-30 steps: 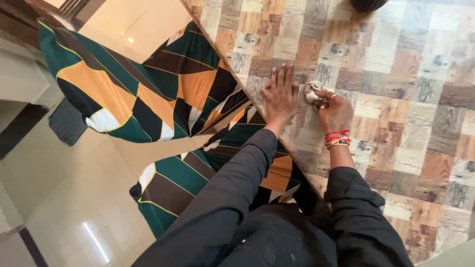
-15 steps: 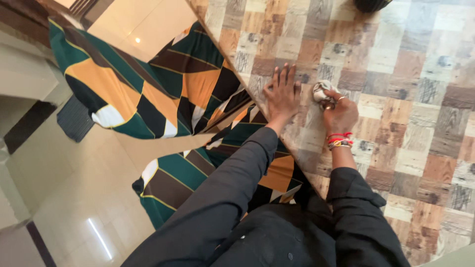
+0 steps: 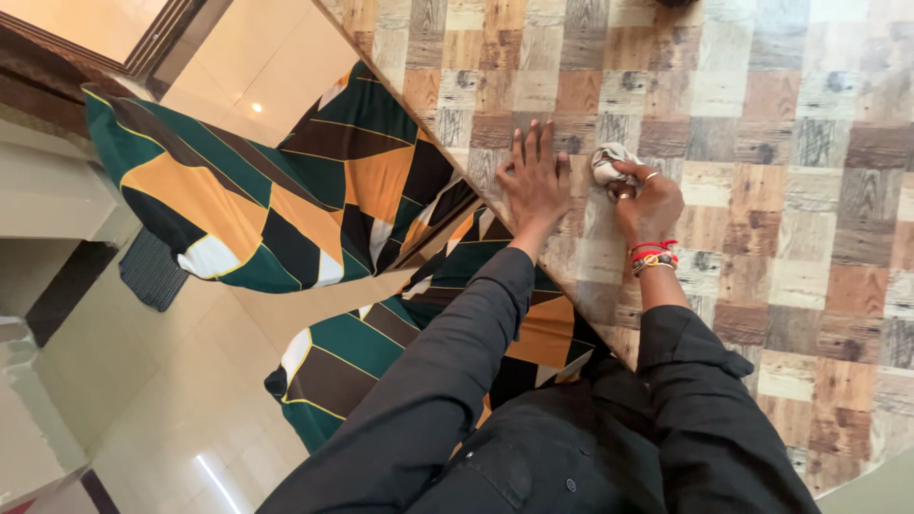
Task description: The person wipes the surface of a dining table with a cloth and later positions a vase of white roses on it.
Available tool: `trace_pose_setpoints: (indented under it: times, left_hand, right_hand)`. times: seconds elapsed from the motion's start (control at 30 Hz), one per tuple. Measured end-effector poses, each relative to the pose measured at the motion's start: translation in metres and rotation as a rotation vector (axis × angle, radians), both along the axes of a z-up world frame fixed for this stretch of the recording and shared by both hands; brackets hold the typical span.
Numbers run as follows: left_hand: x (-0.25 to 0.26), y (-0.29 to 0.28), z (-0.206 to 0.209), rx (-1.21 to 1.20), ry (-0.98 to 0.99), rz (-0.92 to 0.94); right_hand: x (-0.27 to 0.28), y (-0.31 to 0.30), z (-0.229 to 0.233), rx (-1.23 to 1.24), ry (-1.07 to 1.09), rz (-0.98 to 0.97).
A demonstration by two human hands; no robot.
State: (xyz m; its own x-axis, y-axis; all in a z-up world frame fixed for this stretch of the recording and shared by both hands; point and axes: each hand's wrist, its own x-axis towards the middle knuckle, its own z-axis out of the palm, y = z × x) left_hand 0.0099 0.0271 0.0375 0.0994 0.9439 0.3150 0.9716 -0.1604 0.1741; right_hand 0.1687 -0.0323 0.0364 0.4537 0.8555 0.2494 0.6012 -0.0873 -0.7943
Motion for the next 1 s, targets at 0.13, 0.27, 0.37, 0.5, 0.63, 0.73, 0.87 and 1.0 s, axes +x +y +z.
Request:
trace_pose_setpoints:
  times: [0.13,0.27,0.37,0.5,0.63,0.73,0.87,1.0]
  left_hand:
    - [-0.001,-0.002,0.003,-0.032,0.014,0.006]
    - [0.000,0.001,0.005,-0.037,0.021,0.016]
    - [-0.002,0.001,0.004,-0.065,0.037,0.013]
    - [-0.002,0.001,0.002,-0.040,0.031,0.005]
    - [-0.002,0.001,-0.002,-0.046,0.007,0.004]
    - [-0.005,0.002,-0.007,-0.014,-0.009,0.006]
    - [-0.002,0.009,-0.017,-0.044,0.077,0.055]
    - [-0.006,0.007,-0.019,-0.092,0.088,0.056]
  right_hand:
    - [-0.003,-0.002,0.001,0.113,-0.021,0.019]
    - [-0.005,-0.001,0.004,0.096,0.002,0.002]
    - [-0.009,-0.003,0.004,0.091,-0.004,0.008]
    - [-0.017,-0.008,0.004,0.087,-0.130,0.029]
    - [-0.020,-0.017,-0.003,0.110,-0.214,0.095]
    - [-0.009,-0.006,-0.013,0.116,-0.272,0.087]
    - [0.005,0.022,-0.026,0.203,-0.252,0.069]
    - [0.009,0.057,-0.033,0.156,-0.055,0.107]
